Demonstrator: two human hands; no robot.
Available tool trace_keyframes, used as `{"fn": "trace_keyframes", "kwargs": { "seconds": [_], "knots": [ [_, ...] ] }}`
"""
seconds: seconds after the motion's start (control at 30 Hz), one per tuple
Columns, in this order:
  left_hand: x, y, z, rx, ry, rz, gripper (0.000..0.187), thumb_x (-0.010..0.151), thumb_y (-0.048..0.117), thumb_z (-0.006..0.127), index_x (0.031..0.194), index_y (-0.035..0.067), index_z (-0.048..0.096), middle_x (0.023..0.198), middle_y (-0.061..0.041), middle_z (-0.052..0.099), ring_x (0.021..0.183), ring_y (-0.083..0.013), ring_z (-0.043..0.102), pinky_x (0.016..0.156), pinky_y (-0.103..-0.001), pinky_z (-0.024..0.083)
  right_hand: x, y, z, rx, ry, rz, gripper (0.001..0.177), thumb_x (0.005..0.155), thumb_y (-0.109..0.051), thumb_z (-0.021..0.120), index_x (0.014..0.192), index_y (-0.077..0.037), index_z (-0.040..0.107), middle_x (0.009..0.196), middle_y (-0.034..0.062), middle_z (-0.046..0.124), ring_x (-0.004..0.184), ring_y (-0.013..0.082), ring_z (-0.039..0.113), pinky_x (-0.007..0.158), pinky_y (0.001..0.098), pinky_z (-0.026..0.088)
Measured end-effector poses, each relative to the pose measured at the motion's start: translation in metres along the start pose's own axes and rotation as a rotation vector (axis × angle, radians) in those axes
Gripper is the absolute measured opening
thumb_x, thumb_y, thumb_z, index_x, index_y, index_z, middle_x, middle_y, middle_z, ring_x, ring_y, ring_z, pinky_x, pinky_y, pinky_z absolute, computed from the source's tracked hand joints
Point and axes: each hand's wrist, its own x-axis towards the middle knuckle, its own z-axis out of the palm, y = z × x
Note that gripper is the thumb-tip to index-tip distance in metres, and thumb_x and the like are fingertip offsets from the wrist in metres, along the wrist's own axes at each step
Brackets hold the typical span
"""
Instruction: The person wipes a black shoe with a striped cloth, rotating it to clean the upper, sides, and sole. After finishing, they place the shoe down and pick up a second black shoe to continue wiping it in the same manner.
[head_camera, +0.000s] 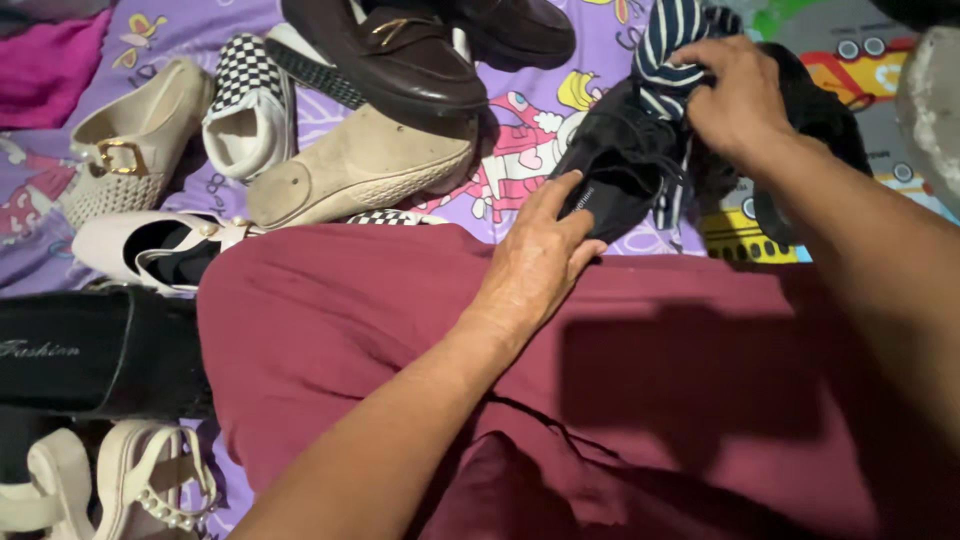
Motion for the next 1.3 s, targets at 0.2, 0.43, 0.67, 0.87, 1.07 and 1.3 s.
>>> {"fn": "trace_keyframes", "kwargs": {
  "seconds": [0.2, 0.43, 0.67, 0.87, 1.07, 1.3],
  "knots": [
    [-0.003, -0.003, 0.0, -0.001, -0.037, -0.033, 0.025, 0.083, 0.02, 0.08, 0.096, 0.002, 0.068, 0.149, -0.021, 0.051, 0.134, -0.0416, 0.051, 0.108, -0.048, 0.046, -0.013, -0.009, 0.026, 0.164, -0.251, -0.251, 0.041, 0.078, 0.006, 0.059, 0.114, -0.007, 0.074, 0.123, 0.0159, 0.068, 0.121, 0.0377, 0.061, 0.108, 0.0446, 0.046],
    [-0.001, -0.004, 0.002, -0.01, -0.017, -0.009, 0.025, 0.084, 0.019, 0.079, 0.099, 0.003, 0.067, 0.149, -0.02, 0.05, 0.137, -0.0417, 0.049, 0.111, -0.047, 0.045, 0.005, 0.041, -0.001, -0.097, -0.016, 0.004, 0.037, 0.086, 0.002, 0.064, 0.12, -0.007, 0.074, 0.127, 0.0247, 0.064, 0.121, 0.043, 0.059, 0.106, 0.0482, 0.046],
    [-0.002, -0.002, -0.001, 0.0, -0.084, -0.075, 0.026, 0.085, 0.022, 0.079, 0.101, 0.005, 0.067, 0.15, -0.017, 0.051, 0.134, -0.039, 0.051, 0.107, -0.047, 0.046, 0.013, -0.014, 0.032, 0.076, -0.371, -0.496, 0.046, 0.067, 0.007, 0.056, 0.104, -0.009, 0.078, 0.118, 0.0149, 0.073, 0.119, 0.0401, 0.062, 0.107, 0.0477, 0.046],
    [-0.006, -0.003, -0.002, 0.037, -0.008, 0.009, 0.031, 0.082, 0.018, 0.081, 0.105, 0.007, 0.064, 0.149, -0.019, 0.05, 0.136, -0.0401, 0.05, 0.109, -0.046, 0.046, 0.029, -0.026, 0.01, 0.016, -0.358, -0.281, 0.045, 0.077, 0.009, 0.053, 0.112, -0.009, 0.075, 0.123, 0.0173, 0.07, 0.125, 0.0366, 0.06, 0.114, 0.0456, 0.046],
    [-0.011, -0.009, -0.003, -0.26, 0.193, -0.18, 0.09, 0.067, 0.004, 0.09, 0.144, 0.01, 0.043, 0.14, -0.016, 0.054, 0.13, -0.036, 0.056, 0.11, -0.041, 0.049, 0.015, -0.026, 0.014, -0.122, -0.171, -0.321, 0.05, 0.07, 0.011, 0.057, 0.112, -0.007, 0.077, 0.119, 0.0203, 0.069, 0.115, 0.0439, 0.055, 0.103, 0.0514, 0.045],
    [-0.013, -0.032, 0.006, -0.549, 0.239, -0.546, 0.093, 0.064, -0.014, 0.073, 0.145, 0.013, 0.036, 0.122, -0.01, 0.052, 0.103, -0.0218, 0.062, 0.084, -0.032, 0.057, -0.046, -0.121, 0.008, -0.068, -0.258, -0.611, 0.045, 0.075, -0.01, 0.073, 0.12, -0.007, 0.07, 0.105, 0.0071, 0.07, 0.098, 0.0329, 0.057, 0.084, 0.0461, 0.043]
  ]
}}
